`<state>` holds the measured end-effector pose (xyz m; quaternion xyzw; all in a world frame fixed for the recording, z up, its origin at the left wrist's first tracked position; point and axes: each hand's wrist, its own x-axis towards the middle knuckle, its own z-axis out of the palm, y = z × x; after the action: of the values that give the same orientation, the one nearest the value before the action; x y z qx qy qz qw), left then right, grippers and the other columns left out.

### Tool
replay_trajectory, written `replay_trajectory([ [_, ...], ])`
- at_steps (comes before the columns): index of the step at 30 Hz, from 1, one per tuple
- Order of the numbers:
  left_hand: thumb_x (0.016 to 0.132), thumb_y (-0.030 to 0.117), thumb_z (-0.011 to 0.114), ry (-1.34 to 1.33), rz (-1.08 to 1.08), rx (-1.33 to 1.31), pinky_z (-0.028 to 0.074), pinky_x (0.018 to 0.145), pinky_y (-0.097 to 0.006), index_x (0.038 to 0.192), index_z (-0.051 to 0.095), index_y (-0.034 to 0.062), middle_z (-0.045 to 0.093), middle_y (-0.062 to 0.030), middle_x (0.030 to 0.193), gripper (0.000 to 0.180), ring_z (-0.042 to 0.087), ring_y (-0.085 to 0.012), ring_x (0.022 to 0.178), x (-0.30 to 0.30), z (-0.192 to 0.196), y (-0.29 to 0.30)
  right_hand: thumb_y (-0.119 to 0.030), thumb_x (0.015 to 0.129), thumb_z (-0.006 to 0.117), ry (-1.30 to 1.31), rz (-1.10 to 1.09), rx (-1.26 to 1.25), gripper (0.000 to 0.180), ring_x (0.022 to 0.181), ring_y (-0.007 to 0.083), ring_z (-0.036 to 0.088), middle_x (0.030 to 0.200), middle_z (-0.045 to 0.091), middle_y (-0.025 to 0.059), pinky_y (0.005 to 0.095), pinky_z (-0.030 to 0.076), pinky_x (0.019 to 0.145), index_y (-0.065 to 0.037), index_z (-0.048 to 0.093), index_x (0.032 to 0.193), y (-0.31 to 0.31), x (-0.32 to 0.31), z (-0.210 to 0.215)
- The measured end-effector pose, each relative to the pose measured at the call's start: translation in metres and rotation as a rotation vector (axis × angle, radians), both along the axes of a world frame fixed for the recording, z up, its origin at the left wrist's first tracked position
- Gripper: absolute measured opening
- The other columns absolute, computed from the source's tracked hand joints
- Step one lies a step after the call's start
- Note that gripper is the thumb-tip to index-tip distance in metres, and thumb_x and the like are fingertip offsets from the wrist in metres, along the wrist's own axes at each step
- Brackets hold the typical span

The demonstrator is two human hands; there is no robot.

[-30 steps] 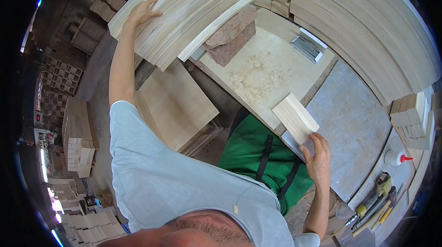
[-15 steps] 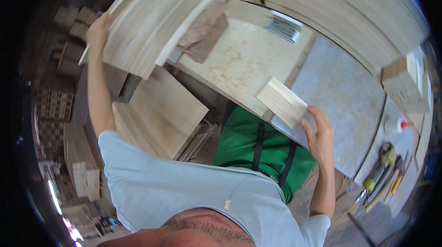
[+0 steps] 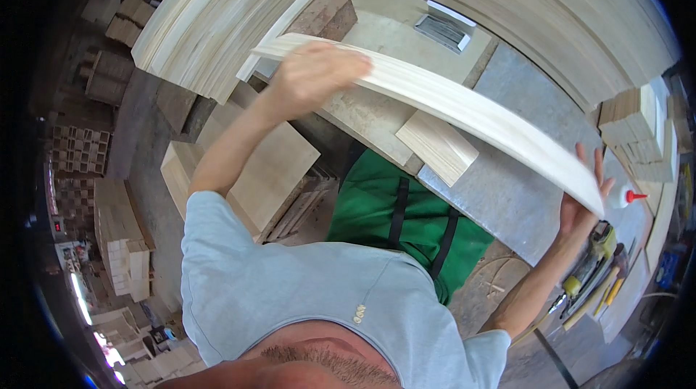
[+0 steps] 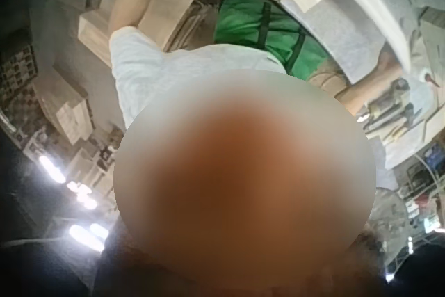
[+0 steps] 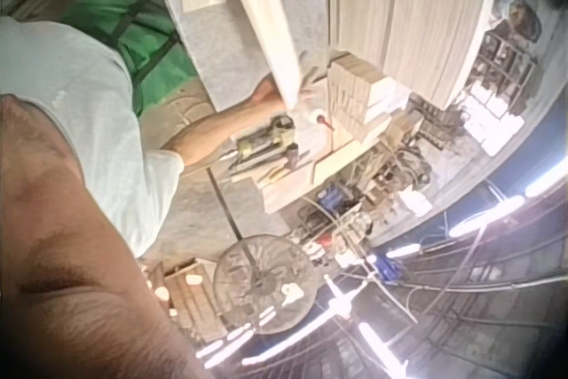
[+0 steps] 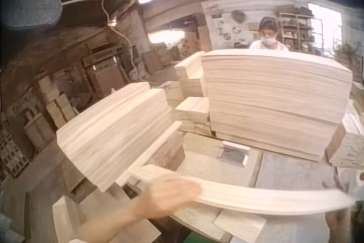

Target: Assembling wooden box components using wood glue and a pneumatic nail gun.

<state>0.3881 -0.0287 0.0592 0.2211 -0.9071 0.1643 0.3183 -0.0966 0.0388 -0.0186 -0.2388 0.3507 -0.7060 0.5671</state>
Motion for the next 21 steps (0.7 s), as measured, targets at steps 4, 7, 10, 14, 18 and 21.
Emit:
replay_trajectory([
  [4, 0.077, 0.011, 0.063, 0.067, -0.069, -0.124, 0.053, 0.078, -0.031, 0.097, 0.067, 0.0063, 0.068, -0.0069, 0.100, 0.020, 0.066, -0.0192, 0.093, -0.033, -0.024, -0.017, -0.029, 0.095, 0.048, 0.180, 0.000, 0.091, 0.059, 0.125, 0.0313, 0.044, 0.135, 0.041, 0.0278, 0.0381, 0.034, 0.106, 0.002, 0.030, 0.141, 0.034, -0.034, -0.013],
  [7, 0.077, 0.009, 0.062, 0.079, -0.041, -0.132, 0.053, 0.082, -0.032, 0.097, 0.068, 0.0060, 0.068, -0.0069, 0.102, 0.021, 0.065, -0.0204, 0.098, -0.035, -0.033, -0.031, -0.022, 0.093, 0.051, 0.332, 0.055, 0.163, 0.056, 0.119, 0.0268, 0.050, 0.131, 0.047, 0.0243, 0.0337, 0.039, 0.101, 0.003, 0.032, 0.140, 0.037, -0.038, -0.016],
  [10, 0.075, 0.004, 0.064, 0.104, -0.013, -0.112, 0.053, 0.084, -0.033, 0.096, 0.068, 0.0051, 0.068, -0.0076, 0.103, 0.022, 0.065, -0.0210, 0.099, -0.029, -0.044, -0.042, -0.017, 0.092, 0.053, 0.384, -0.002, 0.148, 0.053, 0.113, 0.0229, 0.054, 0.126, 0.051, 0.0209, 0.0306, 0.042, 0.096, 0.004, 0.036, 0.137, 0.025, -0.017, -0.014],
  [14, 0.075, 0.004, 0.064, 0.165, 0.125, -0.102, 0.051, 0.088, -0.035, 0.096, 0.067, 0.0057, 0.068, -0.0073, 0.102, 0.021, 0.065, -0.0217, 0.100, -0.013, -0.057, -0.051, -0.016, 0.094, 0.053, 0.358, 0.001, 0.117, 0.049, 0.104, 0.0174, 0.059, 0.124, 0.055, 0.0168, 0.0249, 0.048, 0.086, 0.003, 0.039, 0.136, -0.004, 0.005, -0.017],
  [18, 0.076, 0.006, 0.064, 0.209, 0.179, -0.087, 0.050, 0.089, -0.034, 0.094, 0.067, 0.0054, 0.069, -0.0072, 0.098, 0.018, 0.064, -0.0212, 0.099, -0.007, -0.062, -0.050, -0.018, 0.094, 0.054, 0.376, 0.049, 0.122, 0.048, 0.104, 0.0134, 0.059, 0.121, 0.056, 0.0159, 0.0226, 0.048, 0.085, 0.002, 0.040, 0.135, -0.016, 0.011, -0.015],
  [21, 0.076, 0.006, 0.065, 0.225, 0.132, -0.086, 0.051, 0.085, -0.034, 0.093, 0.067, 0.0056, 0.069, -0.0081, 0.097, 0.017, 0.064, -0.0219, 0.096, -0.013, -0.052, -0.051, -0.031, 0.096, 0.049, 0.366, -0.027, 0.104, 0.052, 0.103, 0.0222, 0.060, 0.117, 0.057, 0.0190, 0.0319, 0.049, 0.088, 0.005, 0.041, 0.133, -0.011, 0.014, -0.010],
])
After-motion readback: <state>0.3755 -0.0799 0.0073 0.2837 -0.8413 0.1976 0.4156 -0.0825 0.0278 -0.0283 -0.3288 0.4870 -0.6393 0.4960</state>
